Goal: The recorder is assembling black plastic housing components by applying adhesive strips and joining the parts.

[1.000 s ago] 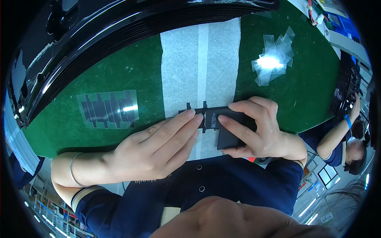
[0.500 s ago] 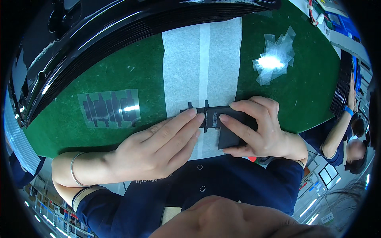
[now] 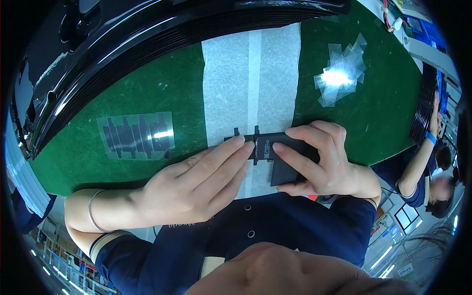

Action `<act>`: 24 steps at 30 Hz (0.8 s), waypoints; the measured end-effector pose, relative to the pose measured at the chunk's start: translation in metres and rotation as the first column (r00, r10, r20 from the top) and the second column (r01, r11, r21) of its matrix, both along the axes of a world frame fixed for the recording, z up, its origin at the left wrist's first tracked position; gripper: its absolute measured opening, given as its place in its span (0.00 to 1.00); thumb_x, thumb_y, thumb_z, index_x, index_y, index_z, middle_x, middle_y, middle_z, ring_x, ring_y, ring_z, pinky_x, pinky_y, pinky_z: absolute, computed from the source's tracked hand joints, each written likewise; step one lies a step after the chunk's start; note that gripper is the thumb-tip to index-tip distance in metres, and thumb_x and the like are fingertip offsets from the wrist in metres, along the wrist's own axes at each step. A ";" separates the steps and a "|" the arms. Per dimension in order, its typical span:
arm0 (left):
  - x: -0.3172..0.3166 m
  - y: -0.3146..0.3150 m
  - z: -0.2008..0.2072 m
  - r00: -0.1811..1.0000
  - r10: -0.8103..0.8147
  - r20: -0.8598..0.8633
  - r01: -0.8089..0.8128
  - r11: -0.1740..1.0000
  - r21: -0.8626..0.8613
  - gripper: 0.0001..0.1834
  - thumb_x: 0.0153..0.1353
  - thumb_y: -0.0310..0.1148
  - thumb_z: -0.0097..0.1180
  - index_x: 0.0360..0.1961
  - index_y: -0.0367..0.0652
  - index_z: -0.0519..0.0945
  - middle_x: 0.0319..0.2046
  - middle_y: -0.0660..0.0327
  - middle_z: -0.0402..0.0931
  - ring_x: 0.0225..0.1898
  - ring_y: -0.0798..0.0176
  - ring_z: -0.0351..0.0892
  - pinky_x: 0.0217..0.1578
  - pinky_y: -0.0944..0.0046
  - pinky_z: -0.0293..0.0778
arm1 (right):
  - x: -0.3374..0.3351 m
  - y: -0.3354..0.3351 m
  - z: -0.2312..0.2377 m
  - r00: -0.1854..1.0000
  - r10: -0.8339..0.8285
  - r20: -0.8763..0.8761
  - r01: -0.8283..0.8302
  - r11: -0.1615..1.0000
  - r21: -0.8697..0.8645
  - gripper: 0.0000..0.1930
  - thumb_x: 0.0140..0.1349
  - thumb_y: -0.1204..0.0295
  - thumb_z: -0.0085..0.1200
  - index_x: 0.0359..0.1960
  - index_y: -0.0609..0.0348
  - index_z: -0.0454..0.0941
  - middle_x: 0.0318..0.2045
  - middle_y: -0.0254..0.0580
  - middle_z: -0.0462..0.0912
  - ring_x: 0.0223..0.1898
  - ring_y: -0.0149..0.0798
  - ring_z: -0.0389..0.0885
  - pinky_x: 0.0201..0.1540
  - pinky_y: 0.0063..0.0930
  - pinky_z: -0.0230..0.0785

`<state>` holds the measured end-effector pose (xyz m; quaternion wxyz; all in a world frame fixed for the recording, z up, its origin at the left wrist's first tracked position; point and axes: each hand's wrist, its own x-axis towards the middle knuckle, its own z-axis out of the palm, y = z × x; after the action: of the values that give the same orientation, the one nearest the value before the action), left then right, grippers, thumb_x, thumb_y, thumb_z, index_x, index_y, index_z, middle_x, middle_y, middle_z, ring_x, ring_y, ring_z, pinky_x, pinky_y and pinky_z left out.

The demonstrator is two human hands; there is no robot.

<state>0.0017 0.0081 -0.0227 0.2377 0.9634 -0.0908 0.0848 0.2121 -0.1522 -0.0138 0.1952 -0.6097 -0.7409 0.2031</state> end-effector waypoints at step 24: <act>-0.002 -0.001 0.000 1.000 0.021 -0.003 -0.021 1.000 -0.019 0.09 0.48 0.23 0.57 0.33 0.34 0.78 0.43 0.47 0.76 0.51 0.50 0.73 0.47 0.64 0.78 | 0.000 0.001 0.002 1.000 0.008 0.019 -0.007 1.000 -0.030 0.32 0.33 0.54 0.60 0.45 0.55 0.79 0.47 0.44 0.70 0.44 0.44 0.66 0.44 0.36 0.56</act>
<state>-0.0004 0.0068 -0.0230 0.2463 0.9620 -0.0795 0.0867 0.2118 -0.1514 -0.0115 0.1782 -0.6118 -0.7418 0.2092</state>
